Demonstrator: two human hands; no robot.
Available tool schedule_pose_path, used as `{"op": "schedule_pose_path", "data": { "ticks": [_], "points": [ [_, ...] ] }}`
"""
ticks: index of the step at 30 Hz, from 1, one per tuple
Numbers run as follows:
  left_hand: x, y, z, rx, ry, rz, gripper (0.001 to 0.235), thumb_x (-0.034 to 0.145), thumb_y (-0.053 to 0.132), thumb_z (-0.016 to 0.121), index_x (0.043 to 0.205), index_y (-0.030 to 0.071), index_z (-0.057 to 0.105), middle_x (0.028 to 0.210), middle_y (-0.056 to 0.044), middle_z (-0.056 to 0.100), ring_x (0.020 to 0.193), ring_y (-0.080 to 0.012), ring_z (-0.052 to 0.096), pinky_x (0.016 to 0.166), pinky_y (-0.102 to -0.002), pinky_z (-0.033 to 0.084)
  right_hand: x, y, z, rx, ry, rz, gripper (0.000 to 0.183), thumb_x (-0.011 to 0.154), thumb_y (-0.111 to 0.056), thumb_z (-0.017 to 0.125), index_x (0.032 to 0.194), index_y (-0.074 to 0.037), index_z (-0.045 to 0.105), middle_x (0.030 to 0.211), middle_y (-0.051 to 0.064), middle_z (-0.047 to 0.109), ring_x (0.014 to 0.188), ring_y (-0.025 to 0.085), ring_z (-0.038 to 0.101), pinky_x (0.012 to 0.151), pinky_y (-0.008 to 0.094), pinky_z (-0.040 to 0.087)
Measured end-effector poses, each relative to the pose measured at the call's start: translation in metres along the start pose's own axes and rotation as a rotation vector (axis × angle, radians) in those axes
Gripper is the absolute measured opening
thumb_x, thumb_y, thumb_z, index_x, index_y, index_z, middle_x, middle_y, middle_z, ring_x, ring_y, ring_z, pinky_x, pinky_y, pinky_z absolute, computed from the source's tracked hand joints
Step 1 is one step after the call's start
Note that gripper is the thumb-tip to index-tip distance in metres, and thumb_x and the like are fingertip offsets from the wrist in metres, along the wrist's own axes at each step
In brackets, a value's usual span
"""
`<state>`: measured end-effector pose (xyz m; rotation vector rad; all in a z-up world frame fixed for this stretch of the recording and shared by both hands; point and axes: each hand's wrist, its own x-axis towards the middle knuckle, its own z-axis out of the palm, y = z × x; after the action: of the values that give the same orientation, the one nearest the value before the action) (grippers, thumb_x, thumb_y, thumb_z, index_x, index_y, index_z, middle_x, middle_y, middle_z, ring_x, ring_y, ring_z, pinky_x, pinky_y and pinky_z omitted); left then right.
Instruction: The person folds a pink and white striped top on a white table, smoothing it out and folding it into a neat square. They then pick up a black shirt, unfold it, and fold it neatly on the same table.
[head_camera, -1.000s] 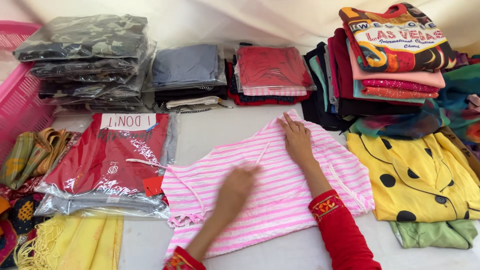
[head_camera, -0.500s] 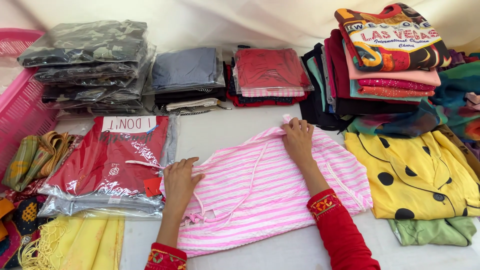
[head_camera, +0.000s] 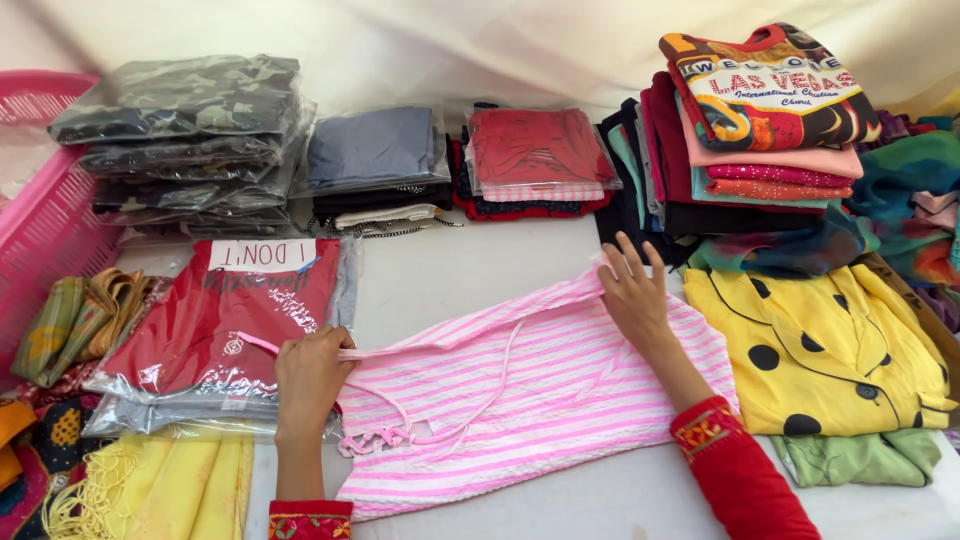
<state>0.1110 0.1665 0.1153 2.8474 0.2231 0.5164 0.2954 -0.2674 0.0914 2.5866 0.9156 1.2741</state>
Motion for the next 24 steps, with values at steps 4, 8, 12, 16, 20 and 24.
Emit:
{"op": "schedule_pose_path", "data": {
  "ticks": [4,8,12,16,20,24],
  "points": [
    [-0.007,0.003,0.002,0.003,-0.006,0.019,0.014,0.074,0.012,0.08,0.085,0.011,0.072,0.085,-0.003,0.069,0.086,-0.0247,0.069,0.079,-0.041,0.047,-0.021,0.006,-0.011,0.011,-0.017,-0.035,0.014,0.079,-0.011,0.073,0.092,-0.008,0.067,0.137,0.007,0.062,0.146,0.025,0.045,0.121,0.052,0.029],
    [-0.014,0.008,0.001,0.051,0.035,0.074,0.012,0.074,0.004,0.073,0.082,0.012,0.07,0.083,-0.002,0.067,0.087,-0.0225,0.069,0.077,-0.041,0.047,-0.025,0.003,-0.031,0.036,-0.036,-0.047,0.018,0.075,-0.013,0.073,0.091,-0.009,0.066,0.132,0.009,0.065,0.14,0.029,0.048,0.117,0.054,0.031],
    [-0.024,0.005,-0.002,0.09,0.075,0.106,0.012,0.079,0.001,0.068,0.084,0.012,0.068,0.084,-0.002,0.065,0.089,-0.0211,0.068,0.076,-0.04,0.048,-0.043,0.012,-0.029,0.083,-0.14,-0.03,0.021,0.075,-0.015,0.074,0.094,-0.01,0.067,0.109,0.006,0.068,0.122,0.026,0.059,0.109,0.049,0.04],
    [-0.031,-0.005,0.003,0.102,0.08,0.114,0.013,0.08,0.002,0.067,0.088,0.013,0.068,0.086,-0.002,0.065,0.089,-0.0214,0.068,0.078,-0.04,0.048,-0.051,0.02,-0.042,0.133,-0.202,-0.047,0.032,0.077,-0.013,0.074,0.109,-0.011,0.07,0.099,0.005,0.066,0.107,0.024,0.063,0.1,0.042,0.044],
    [-0.04,-0.005,0.005,0.105,0.116,0.122,0.015,0.083,0.002,0.064,0.093,0.012,0.068,0.09,-0.003,0.065,0.091,-0.0221,0.068,0.081,-0.04,0.049,-0.067,0.028,-0.051,0.209,-0.234,-0.002,0.042,0.074,-0.006,0.073,0.115,-0.014,0.074,0.099,0.002,0.068,0.105,0.022,0.063,0.1,0.04,0.045],
    [-0.038,-0.005,-0.001,0.112,0.176,0.13,0.014,0.085,0.003,0.062,0.096,0.01,0.068,0.096,-0.004,0.067,0.093,-0.0225,0.069,0.084,-0.039,0.049,-0.069,0.038,-0.056,0.294,-0.251,0.087,0.036,0.073,-0.007,0.074,0.109,-0.015,0.076,0.105,0.001,0.07,0.106,0.023,0.062,0.096,0.039,0.045]
  ]
}}
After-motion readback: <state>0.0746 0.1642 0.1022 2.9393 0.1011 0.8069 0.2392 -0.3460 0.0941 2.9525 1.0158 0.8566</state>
